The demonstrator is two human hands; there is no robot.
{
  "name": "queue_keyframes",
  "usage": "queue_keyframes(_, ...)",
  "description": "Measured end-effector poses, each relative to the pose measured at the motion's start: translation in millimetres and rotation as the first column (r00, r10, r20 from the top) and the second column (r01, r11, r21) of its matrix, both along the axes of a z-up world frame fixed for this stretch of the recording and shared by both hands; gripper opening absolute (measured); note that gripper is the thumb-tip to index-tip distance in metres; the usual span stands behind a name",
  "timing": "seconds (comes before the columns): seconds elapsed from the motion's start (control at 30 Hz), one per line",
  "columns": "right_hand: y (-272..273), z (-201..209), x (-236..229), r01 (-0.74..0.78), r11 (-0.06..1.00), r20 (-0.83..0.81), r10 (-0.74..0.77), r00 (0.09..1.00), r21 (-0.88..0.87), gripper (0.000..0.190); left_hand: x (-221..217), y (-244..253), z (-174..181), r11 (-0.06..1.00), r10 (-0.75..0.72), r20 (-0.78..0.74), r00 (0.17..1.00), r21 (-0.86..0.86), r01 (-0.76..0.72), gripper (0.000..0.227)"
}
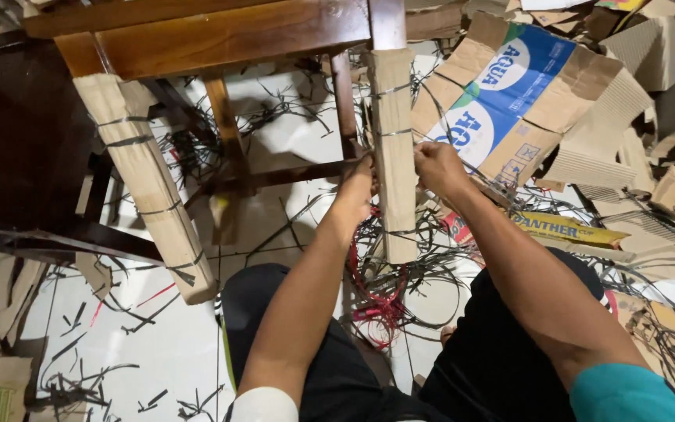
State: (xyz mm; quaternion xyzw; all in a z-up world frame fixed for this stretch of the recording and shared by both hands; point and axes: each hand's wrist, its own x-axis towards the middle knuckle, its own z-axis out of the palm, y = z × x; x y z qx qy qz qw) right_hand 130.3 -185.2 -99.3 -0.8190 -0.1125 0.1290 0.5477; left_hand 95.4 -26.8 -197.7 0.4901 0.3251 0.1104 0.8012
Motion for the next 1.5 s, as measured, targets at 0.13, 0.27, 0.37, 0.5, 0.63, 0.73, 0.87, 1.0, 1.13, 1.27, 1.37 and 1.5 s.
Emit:
queue_keyframes(0.13, 5.7, 10.8, -6.8, -0.132, 0.987, -0.149, 0.144, 0.978, 0.092, 0.026, -2.2, -6.0, 14.2, 0.994, 0.012, -0.044, 0.999, -0.108, -0.017, 0.040)
queue_keyframes(0.27, -0.7, 13.0, -4.1, -0.154, 0.985, -0.205, 0.166, 0.965, 0.074, 0.032, -16.7, -13.0, 42.0, 0.997, 0.056, -0.102, 0.993, -0.041, -0.060, 0.046)
queue_keyframes(0.37, -1.1, 11.8, -4.4, -0.162, 0.986, -0.192, 0.165, 0.967, 0.031, 0.034, -16.6, -8.3, 44.7, 0.997, 0.082, -0.119, 0.990, 0.026, -0.079, 0.033)
queue_keyframes(0.5, -7.7, 17.1, 0.5, -0.157, 0.908, -0.005, 0.168, 0.986, -0.390, 0.032, -20.3, 13.6, 53.2, 0.955, 0.234, -0.208, 0.950, 0.235, -0.184, 0.007)
queue_keyframes(0.63, -22.1, 67.1, -13.1, -0.131, 0.955, -0.057, 0.120, 0.991, -0.265, 0.032, -36.6, 31.9, 75.3, 0.989, 0.095, -0.075, 0.993, 0.123, -0.085, 0.017)
queue_keyframes(0.73, -22.6, 83.8, -30.1, -0.179, 0.967, -0.086, 0.166, 0.982, -0.183, 0.028, -51.9, 28.7, 98.8, 0.995, -0.048, -0.017, 0.999, 0.081, 0.049, 0.024)
queue_keyframes(0.87, -28.6, 97.7, -47.4, -0.248, 0.960, 0.001, 0.250, 0.968, -0.132, 0.021, -68.6, 10.2, 126.6, 0.978, -0.128, -0.014, 0.992, 0.166, 0.129, 0.019)
queue_keyframes(1.0, -38.6, 105.7, -62.0, -0.252, 0.957, 0.058, 0.262, 0.963, -0.144, 0.023, -93.6, -14.9, 169.3, 0.832, -0.091, -0.094, 0.991, 0.540, 0.127, 0.025)
queue_keyframes(1.13, -38.6, 124.3, -79.6, -0.260, 0.963, 0.005, 0.261, 0.965, -0.075, 0.026, -107.2, -28.7, 176.7, 0.562, -0.142, -0.284, 0.948, 0.765, 0.314, 0.037)
queue_keyframes(1.27, -43.5, 129.4, -92.7, -0.264, 0.953, -0.188, 0.289, 0.939, 0.146, 0.022, -102.9, -23.7, 159.0, 0.706, -0.263, -0.253, 0.931, 0.607, 0.365, 0.028)
queue_keyframes(1.37, -38.4, 124.3, -106.5, -0.311, 0.939, -0.159, 0.332, 0.930, 0.146, 0.023, -98.3, -17.8, 150.7, 0.919, -0.345, -0.130, 0.930, 0.155, 0.363, 0.025)
queue_keyframes(1.5, -36.4, 103.1, -129.8, -0.441, 0.897, -0.085, 0.441, 0.893, 0.023, 0.024, -103.4, -18.4, 154.8, 0.919, -0.395, -0.054, 0.917, -0.015, 0.395, 0.015)
